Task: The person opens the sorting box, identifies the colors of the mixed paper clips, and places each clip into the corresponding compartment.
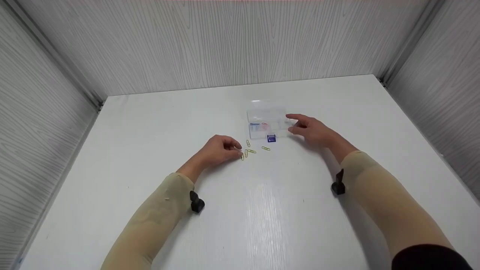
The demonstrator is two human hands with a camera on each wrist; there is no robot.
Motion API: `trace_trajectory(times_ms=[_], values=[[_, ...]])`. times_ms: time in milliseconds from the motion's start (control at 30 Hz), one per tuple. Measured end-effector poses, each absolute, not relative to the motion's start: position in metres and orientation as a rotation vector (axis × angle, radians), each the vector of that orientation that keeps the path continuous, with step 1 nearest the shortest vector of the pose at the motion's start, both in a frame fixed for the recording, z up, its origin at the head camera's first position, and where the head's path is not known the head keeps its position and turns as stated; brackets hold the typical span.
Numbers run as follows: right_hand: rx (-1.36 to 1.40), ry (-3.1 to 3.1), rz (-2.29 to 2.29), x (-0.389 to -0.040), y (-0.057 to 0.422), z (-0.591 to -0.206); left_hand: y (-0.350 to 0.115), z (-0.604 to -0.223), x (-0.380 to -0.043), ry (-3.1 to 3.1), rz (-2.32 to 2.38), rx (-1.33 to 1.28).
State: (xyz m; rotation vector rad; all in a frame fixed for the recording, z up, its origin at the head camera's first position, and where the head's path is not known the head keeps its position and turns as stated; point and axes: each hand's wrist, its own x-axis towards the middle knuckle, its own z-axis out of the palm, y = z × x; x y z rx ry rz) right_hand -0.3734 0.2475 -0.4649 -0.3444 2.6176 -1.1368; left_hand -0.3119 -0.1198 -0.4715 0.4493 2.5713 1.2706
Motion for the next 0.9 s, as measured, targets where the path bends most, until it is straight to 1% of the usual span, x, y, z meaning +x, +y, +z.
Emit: trace_trajectory(times_ms=[900], values=[[-0.371, 2.591, -1.166, -0.3728, 0.2469, -0.464, -0.1169, -0.4711, -0.3125, 2.614, 1.143, 0.516]])
